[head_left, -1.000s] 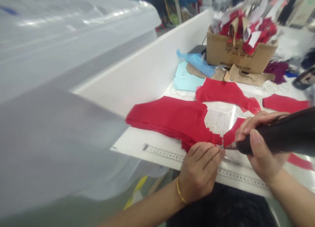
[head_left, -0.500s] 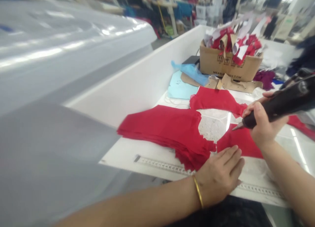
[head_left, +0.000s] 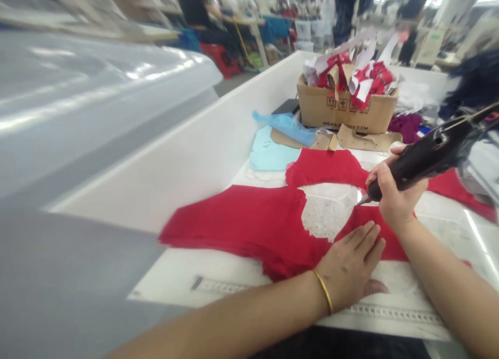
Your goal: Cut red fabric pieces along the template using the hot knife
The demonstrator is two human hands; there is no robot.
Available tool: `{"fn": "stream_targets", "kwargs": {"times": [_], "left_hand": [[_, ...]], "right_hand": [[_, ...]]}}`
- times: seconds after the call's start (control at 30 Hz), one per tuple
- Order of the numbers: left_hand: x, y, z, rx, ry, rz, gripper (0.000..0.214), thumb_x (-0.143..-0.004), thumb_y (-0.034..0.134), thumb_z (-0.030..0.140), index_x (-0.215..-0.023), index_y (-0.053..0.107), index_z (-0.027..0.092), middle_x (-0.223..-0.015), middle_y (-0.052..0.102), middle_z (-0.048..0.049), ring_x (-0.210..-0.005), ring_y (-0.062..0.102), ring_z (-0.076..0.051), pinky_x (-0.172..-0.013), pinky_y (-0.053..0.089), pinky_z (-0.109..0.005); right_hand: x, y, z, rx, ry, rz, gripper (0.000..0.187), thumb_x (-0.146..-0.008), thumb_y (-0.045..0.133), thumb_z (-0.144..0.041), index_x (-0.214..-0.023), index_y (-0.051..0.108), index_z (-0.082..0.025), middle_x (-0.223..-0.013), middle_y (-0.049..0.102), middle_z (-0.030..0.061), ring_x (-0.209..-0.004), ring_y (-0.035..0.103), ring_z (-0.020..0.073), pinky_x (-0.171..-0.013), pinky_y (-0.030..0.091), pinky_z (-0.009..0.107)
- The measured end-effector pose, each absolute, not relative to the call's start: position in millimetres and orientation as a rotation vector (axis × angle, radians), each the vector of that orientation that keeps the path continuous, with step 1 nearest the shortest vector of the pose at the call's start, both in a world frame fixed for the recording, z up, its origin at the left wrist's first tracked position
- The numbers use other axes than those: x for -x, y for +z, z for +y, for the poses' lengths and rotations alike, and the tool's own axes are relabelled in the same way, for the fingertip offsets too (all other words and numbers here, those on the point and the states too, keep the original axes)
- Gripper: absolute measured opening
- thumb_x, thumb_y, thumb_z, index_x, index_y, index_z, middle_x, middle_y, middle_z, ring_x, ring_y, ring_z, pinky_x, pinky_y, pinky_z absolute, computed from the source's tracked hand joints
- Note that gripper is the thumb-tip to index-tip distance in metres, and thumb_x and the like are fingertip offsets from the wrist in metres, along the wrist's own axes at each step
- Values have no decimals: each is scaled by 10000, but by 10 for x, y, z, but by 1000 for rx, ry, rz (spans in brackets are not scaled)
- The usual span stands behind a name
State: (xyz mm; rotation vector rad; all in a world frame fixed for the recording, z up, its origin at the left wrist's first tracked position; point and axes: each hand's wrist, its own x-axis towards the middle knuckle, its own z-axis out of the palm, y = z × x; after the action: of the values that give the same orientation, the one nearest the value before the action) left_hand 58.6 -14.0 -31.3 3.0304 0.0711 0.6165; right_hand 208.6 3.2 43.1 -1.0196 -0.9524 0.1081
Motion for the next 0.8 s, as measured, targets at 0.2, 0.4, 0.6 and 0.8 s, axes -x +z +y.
{"fn": "stream_targets", "kwargs": {"times": [0.2,0.4,0.6,0.8], "left_hand": [[-585,-342,-147,-3000,693,77,820,-957,456,722,-1377,527,20,-1445,560,-244,-1400,492,-352,-1172,414,-452],[-589,-339,-139,-2945,759,60,808,-966,458,707,-1359,535,5,-1422,569,-266,-1406,480,-363,-1159,432,-485],[-587,-301,-155,-2871,917,75,703,-1040,388,603,-1278,589,-26,-1281,657,-258,-1269,604,-347,-1102,498,-459],[-584,-262,-193,-2854,1031,103,697,-1082,243,544,-1179,645,-16,-1196,698,-232,-1192,651,-329,-1056,538,-437]], "right_hand": [[-2073,396,58,1071,101,-921,243,-809,709,-281,-976,539,-228,-599,606,-91,-493,621,139,-565,552,310],[-2022,408,-3,957,133,-949,204,-851,691,-233,-993,544,-231,-624,624,-83,-487,619,138,-514,547,296],[-1927,425,-119,931,206,-1007,241,-859,681,-190,-1051,544,-243,-656,629,-80,-513,603,126,-535,548,294],[-1917,404,-114,924,226,-996,191,-852,671,-155,-986,566,-240,-662,620,-80,-524,601,123,-536,541,290]]}}
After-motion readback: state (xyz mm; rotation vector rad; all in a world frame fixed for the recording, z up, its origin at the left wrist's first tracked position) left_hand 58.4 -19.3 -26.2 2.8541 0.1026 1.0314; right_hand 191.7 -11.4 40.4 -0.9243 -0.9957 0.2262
